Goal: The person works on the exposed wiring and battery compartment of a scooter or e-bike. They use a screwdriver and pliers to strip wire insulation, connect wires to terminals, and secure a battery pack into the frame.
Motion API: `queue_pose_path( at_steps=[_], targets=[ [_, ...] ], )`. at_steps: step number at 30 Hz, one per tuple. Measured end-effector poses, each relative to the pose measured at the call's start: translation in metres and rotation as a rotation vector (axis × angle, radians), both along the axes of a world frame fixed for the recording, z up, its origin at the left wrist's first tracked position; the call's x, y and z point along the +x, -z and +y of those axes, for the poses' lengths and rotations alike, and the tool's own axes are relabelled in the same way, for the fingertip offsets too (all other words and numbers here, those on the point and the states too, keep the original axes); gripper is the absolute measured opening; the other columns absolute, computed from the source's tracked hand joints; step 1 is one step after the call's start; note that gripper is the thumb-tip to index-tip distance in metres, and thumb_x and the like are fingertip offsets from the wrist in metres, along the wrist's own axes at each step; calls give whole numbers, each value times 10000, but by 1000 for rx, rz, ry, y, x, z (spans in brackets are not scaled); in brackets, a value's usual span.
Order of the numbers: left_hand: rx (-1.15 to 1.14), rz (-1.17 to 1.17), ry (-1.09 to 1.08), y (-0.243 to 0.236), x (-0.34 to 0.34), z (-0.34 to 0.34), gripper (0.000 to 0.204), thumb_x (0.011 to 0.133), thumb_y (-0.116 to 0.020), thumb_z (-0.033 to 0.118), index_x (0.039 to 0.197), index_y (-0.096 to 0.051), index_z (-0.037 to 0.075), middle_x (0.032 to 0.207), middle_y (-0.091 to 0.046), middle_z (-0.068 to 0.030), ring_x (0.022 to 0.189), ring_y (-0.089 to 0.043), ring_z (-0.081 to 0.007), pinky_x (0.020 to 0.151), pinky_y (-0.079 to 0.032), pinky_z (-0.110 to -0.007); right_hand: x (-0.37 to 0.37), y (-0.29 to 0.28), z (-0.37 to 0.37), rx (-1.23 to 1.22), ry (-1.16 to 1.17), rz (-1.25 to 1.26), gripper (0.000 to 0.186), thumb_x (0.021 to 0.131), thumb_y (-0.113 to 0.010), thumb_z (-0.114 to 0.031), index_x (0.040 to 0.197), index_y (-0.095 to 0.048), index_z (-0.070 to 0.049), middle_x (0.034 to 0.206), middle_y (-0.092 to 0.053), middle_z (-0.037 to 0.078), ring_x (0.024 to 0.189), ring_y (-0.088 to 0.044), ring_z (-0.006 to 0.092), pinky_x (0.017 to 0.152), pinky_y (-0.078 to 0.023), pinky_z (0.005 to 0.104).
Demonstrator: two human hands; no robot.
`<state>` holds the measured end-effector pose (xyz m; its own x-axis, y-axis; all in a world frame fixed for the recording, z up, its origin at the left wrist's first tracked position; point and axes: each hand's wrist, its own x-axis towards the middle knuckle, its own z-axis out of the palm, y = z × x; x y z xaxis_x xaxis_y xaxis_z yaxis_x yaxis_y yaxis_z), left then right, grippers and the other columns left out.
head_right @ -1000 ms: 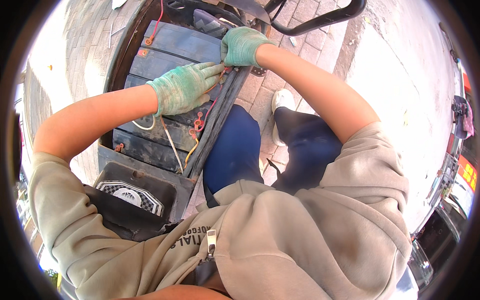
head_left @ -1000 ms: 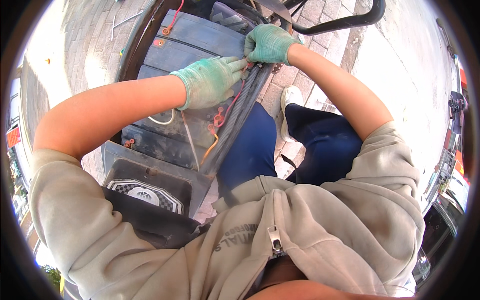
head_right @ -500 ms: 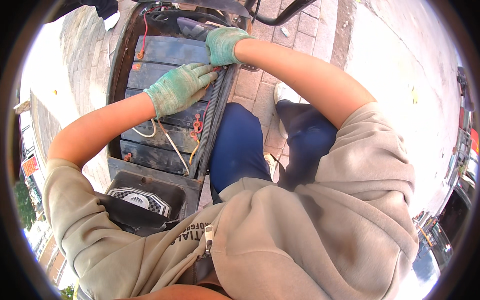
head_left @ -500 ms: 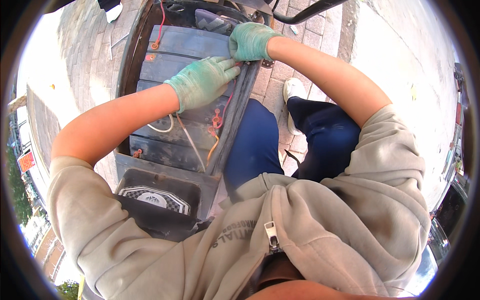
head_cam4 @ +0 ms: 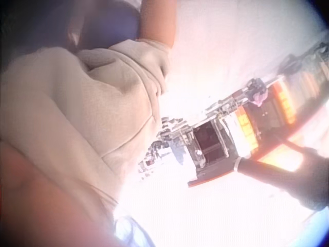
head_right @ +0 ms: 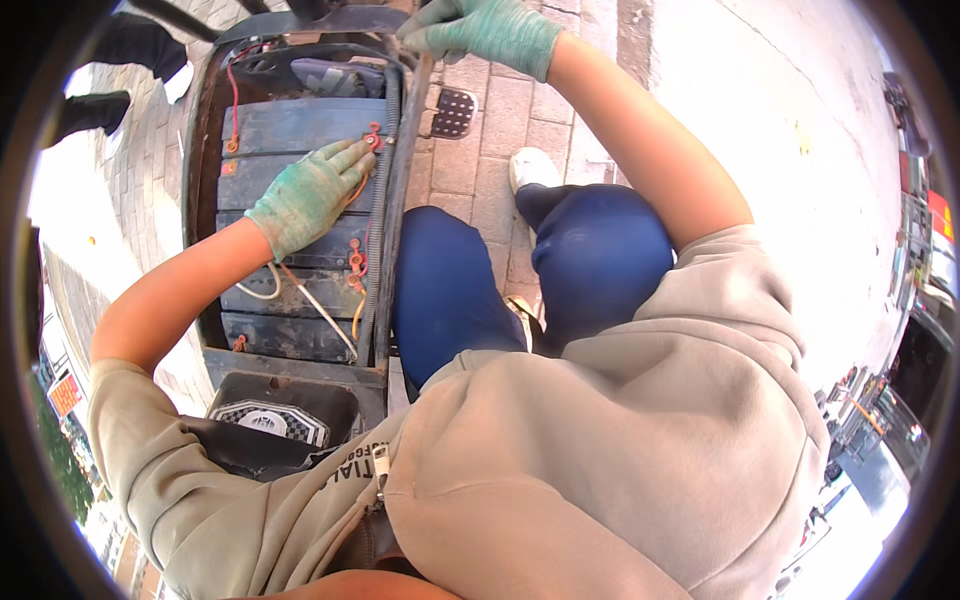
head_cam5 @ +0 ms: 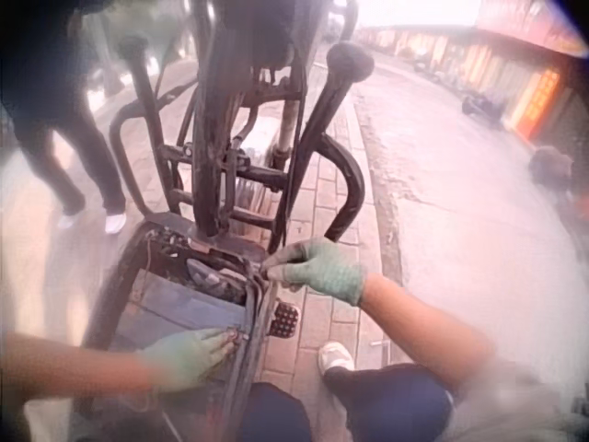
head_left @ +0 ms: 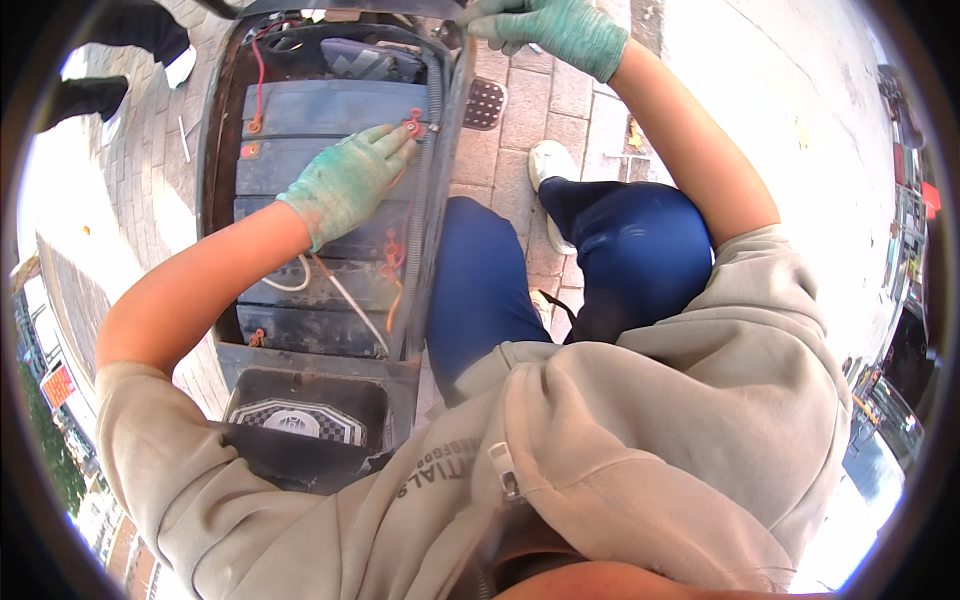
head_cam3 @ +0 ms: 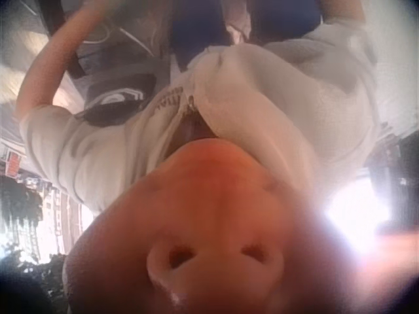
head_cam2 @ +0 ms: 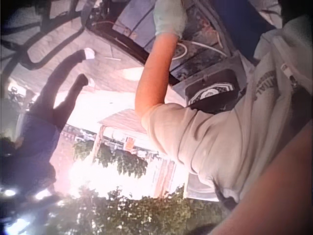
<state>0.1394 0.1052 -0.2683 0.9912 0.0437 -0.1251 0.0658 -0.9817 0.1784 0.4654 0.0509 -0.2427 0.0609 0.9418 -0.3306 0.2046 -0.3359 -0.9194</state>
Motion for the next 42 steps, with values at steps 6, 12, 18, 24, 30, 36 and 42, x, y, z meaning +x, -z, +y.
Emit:
queue_pose_path(
  at_steps=[6, 12, 18, 24, 30, 36, 42],
  targets=[
    [-8, 84, -62, -3, 5, -5, 408, 947, -604, 109, 1338, -588, -5, 1412, -575, -165, 1317, -531, -343, 1081, -477, -413, 114, 75, -126, 232, 1154, 1160, 242, 968, -675, -205, 1128, -679, -24, 932, -708, 103, 707, -626, 171, 638, -550, 296],
    [-21, 129, -89, -9, 7, -6, 424, 947, -595, 74, 1364, -582, -2, 1430, -560, -172, 1323, -524, -368, 1101, -454, -425, 129, 145, -309, -49, 1532, 224, 255, 957, -677, -186, 1149, -675, -18, 857, -659, 59, 649, -568, 119, 535, -479, 249],
    [-24, 151, -122, -10, 15, -16, 437, 942, -612, 40, 1374, -579, -13, 1413, -571, -182, 1305, -538, -376, 1098, -451, -435, 104, 261, -444, -533, 1297, -13, 197, 923, -719, -215, 998, -700, -34, 769, -676, 55, 578, -589, 133, 530, -490, 282],
    [-35, 129, -171, -20, 21, -23, 416, 906, -622, 29, 1316, -603, -39, 1359, -600, -201, 1275, -560, -387, 1075, -470, -442, 105, 334, -408, -561, 684, -548, 260, 848, -698, -282, 973, -780, -70, 904, -752, 181, 863, -740, 287, 826, -556, 387],
    [-24, 102, -147, -19, 14, -22, 423, 903, -617, 50, 1312, -586, -55, 1361, -588, -216, 1277, -557, -379, 1088, -464, -431, 171, 341, -407, -931, 520, -1106, 715, 840, -655, -224, 1525, -454, -194, 1354, -584, 182, 1153, -640, 363, 945, -530, 456],
    [39, 79, -159, -10, 9, -27, 468, 876, -621, 74, 1323, -571, -55, 1394, -575, -192, 1325, -530, -319, 1136, -427, -394, 207, 392, -457, -1123, 599, -804, 485, 837, -709, -338, 1151, -717, 31, 1121, -727, 248, 1060, -714, 384, 873, -558, 465],
    [46, 96, -181, -6, 6, -31, 512, 866, -623, 63, 1359, -543, -48, 1438, -537, -185, 1360, -497, -327, 1140, -427, -402, 213, 407, -470, -1153, 694, -864, 397, 842, -712, -256, 1130, -671, 14, 1052, -709, 204, 925, -680, 310, 776, -542, 411]
  ],
)
